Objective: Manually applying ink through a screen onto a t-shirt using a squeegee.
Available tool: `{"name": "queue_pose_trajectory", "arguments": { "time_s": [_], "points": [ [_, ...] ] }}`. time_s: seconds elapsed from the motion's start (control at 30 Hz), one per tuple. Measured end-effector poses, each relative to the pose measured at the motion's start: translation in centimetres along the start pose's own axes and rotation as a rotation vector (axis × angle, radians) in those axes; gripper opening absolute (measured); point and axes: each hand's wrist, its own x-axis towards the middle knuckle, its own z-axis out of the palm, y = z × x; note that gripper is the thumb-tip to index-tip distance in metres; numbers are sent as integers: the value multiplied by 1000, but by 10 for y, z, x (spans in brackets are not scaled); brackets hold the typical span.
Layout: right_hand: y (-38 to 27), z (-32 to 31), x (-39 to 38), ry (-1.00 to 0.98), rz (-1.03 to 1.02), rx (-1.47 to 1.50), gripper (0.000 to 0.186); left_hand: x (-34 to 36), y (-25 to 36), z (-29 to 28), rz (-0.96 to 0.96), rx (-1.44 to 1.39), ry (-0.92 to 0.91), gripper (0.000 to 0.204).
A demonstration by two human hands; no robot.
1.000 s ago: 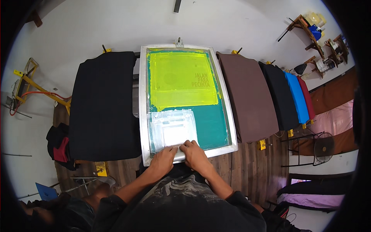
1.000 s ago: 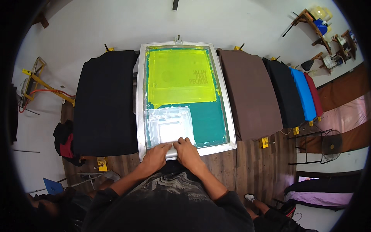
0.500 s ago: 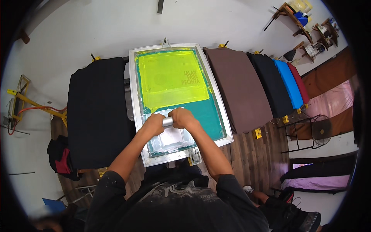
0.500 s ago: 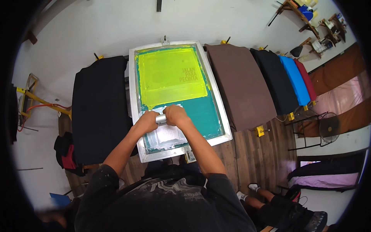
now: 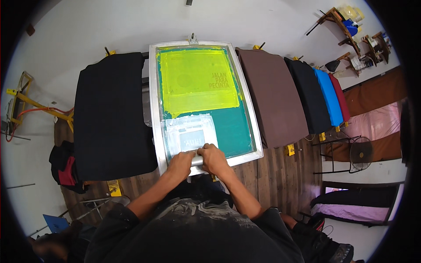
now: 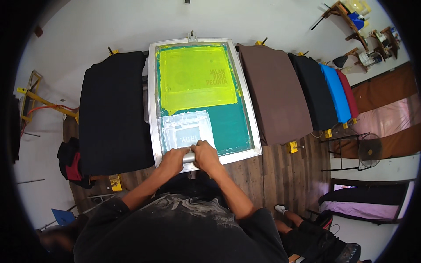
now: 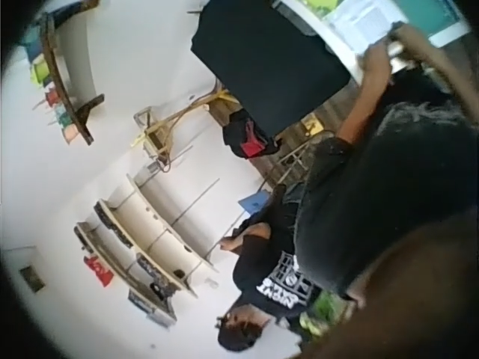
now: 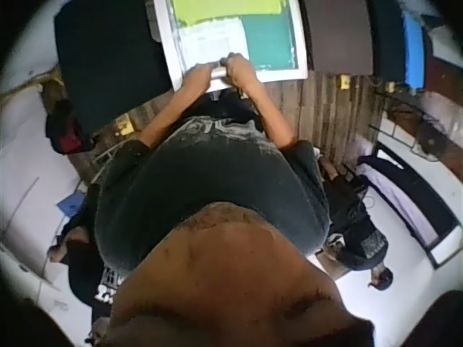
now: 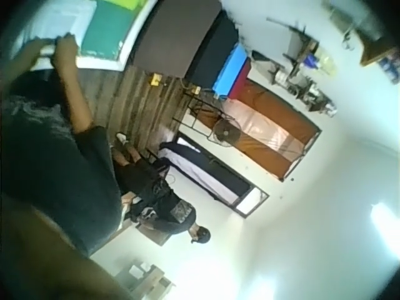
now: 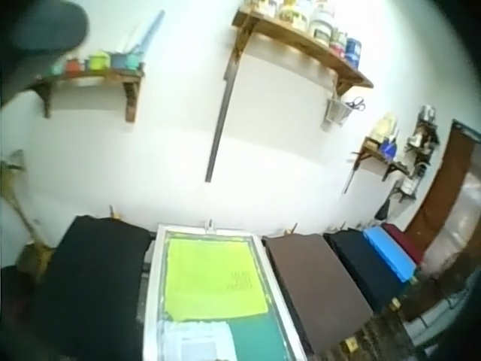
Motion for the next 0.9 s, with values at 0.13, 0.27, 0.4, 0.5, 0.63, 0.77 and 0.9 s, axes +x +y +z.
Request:
{"name": "queue_pose_trajectory", "arguments": {
  "time_s": [0.13, 0.27, 0.4, 0.5, 0.63, 0.77, 0.9],
  "points": [
    [4, -8, -4, -130, -30, 13, 35, -4, 7, -7, -7, 8, -124, 33],
    [17, -34, 34, -225, -106, -55, 26, 35, 13, -45, -13, 43, -276, 25],
    [13, -58, 85, -205, -25, -179, 24, 70, 4, -61, 49, 61, -51, 30],
    [21, -40, 93, -62, -79, -164, 25, 74, -6, -53, 46, 46, 18, 33],
    [19, -29, 74, -52, -57, -114, 36, 57, -1, -34, 33, 23, 115, 50],
    [25, -20, 67, 74, -132, -95, 36, 48, 2, -25, 86, 29, 251, 46],
    [24, -16, 64, 110, -125, -57, 36, 47, 1, -14, 79, 33, 330, 48]
  ]
}}
